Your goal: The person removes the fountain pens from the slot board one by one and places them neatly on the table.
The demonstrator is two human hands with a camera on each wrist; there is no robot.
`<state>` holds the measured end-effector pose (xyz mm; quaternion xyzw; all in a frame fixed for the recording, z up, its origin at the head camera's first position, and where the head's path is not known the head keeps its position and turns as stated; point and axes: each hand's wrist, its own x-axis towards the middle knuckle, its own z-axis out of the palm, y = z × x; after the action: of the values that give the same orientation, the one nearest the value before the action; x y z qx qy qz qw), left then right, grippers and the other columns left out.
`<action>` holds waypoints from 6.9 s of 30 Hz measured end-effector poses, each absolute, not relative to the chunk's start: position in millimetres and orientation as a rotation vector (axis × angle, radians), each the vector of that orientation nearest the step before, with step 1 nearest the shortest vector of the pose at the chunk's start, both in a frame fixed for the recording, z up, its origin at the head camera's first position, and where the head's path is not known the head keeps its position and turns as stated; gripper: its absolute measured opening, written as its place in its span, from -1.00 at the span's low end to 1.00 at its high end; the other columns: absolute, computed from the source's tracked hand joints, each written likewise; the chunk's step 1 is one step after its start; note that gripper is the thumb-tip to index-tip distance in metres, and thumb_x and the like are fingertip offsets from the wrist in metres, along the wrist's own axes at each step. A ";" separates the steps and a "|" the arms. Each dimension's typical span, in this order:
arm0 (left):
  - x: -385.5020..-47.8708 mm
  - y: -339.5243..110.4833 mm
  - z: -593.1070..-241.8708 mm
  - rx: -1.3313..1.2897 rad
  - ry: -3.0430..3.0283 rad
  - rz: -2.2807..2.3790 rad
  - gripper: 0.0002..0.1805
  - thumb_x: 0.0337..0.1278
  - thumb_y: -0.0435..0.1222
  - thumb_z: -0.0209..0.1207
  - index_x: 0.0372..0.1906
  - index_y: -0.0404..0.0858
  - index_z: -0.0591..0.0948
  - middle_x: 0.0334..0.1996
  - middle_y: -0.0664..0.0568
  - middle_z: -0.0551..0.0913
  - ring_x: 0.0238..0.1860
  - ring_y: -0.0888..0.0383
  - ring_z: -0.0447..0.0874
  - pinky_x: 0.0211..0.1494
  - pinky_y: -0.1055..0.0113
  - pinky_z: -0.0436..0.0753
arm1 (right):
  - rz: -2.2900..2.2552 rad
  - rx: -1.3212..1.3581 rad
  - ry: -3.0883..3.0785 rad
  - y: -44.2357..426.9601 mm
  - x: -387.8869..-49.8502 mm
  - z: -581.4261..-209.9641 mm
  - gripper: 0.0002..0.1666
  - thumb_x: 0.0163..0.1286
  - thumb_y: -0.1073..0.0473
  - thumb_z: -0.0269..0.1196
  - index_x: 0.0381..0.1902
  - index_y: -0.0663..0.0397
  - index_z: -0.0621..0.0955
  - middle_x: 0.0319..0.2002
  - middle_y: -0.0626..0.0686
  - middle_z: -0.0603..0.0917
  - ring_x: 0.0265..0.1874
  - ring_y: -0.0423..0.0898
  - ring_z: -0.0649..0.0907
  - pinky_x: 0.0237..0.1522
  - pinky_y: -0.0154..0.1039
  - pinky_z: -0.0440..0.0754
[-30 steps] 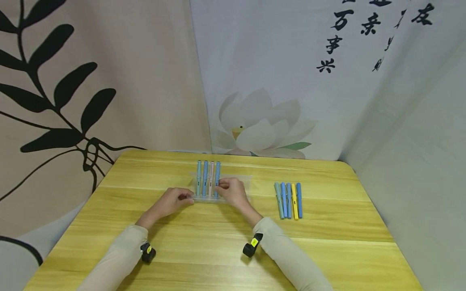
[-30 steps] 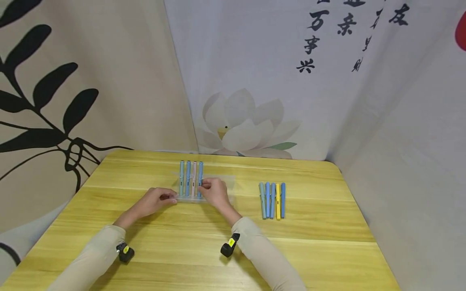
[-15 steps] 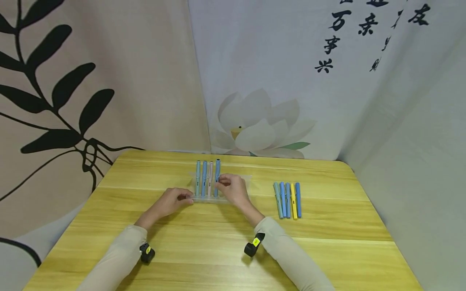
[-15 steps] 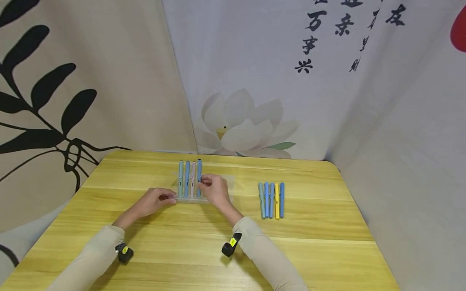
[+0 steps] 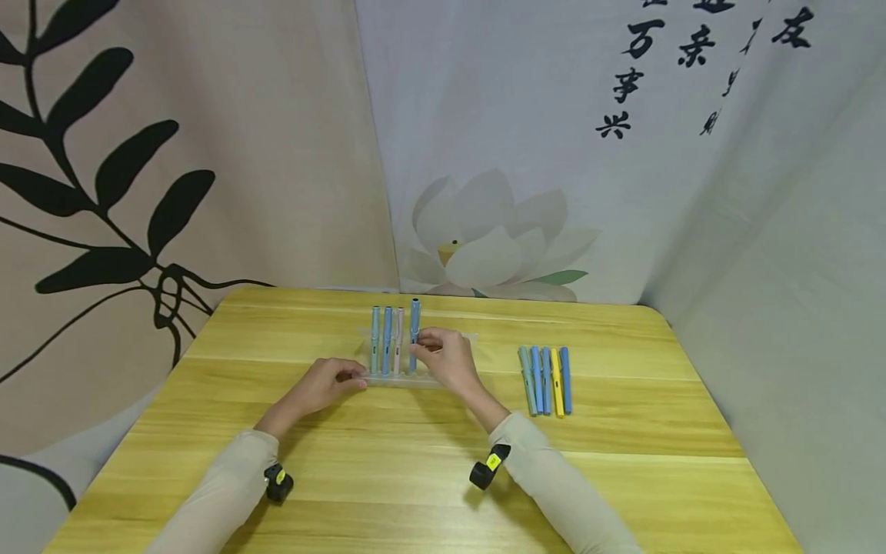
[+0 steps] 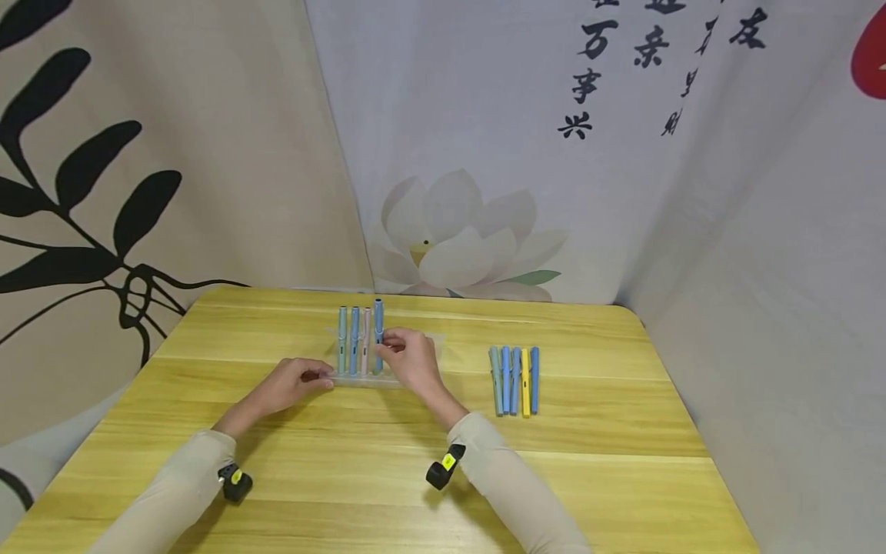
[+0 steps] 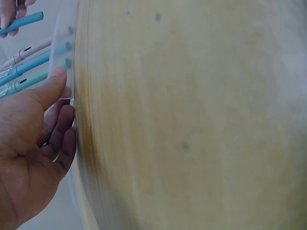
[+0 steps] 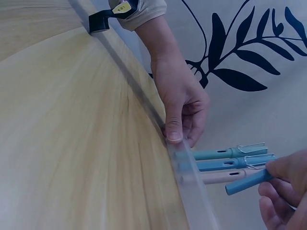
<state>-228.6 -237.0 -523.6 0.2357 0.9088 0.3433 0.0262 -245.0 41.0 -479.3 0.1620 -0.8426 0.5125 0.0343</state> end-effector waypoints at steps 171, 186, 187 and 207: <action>-228.9 -235.3 -520.7 0.682 2.814 1.030 -0.77 0.37 -0.22 0.29 -0.02 -0.25 0.75 -0.27 0.15 0.73 -0.24 0.25 0.62 -0.11 0.27 0.64 | 1.176 -0.004 -2.756 280.5 -208.5 -480.6 -0.62 0.42 0.00 0.38 0.01 0.16 0.74 -0.16 0.13 0.78 -0.18 0.05 0.74 -0.19 -0.11 0.68; -228.8 -236.6 -522.4 0.684 2.799 1.066 -0.76 0.36 -0.20 0.29 -0.02 -0.23 0.76 -0.27 0.17 0.73 -0.24 0.26 0.63 -0.12 0.29 0.65 | 1.356 0.266 -2.632 221.9 -215.7 -471.1 -0.62 0.42 -0.02 0.38 0.05 0.09 0.74 -0.17 0.05 0.80 -0.18 -0.01 0.74 -0.15 -0.15 0.71; -228.9 -236.4 -522.7 0.681 2.798 1.068 -0.76 0.36 -0.20 0.30 -0.01 -0.23 0.76 -0.27 0.17 0.73 -0.24 0.27 0.63 -0.12 0.30 0.64 | 1.366 0.276 -2.623 217.2 -215.9 -471.1 -0.64 0.42 -0.01 0.39 0.04 0.08 0.75 -0.18 0.04 0.80 -0.20 -0.02 0.74 -0.16 -0.16 0.71; -229.0 -236.1 -523.5 0.671 2.795 1.070 -0.77 0.37 -0.19 0.29 -0.02 -0.22 0.76 -0.25 0.16 0.74 -0.23 0.27 0.63 -0.12 0.31 0.64 | 1.516 0.433 -2.572 150.0 -222.1 -481.0 -0.67 0.41 -0.04 0.39 0.00 0.01 0.77 -0.21 -0.06 0.80 -0.23 -0.11 0.74 -0.15 -0.16 0.71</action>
<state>-229.0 -236.1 -523.5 0.2186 0.9107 0.3486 0.0372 -222.1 150.0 -481.0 0.1433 -0.8509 0.5015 0.0622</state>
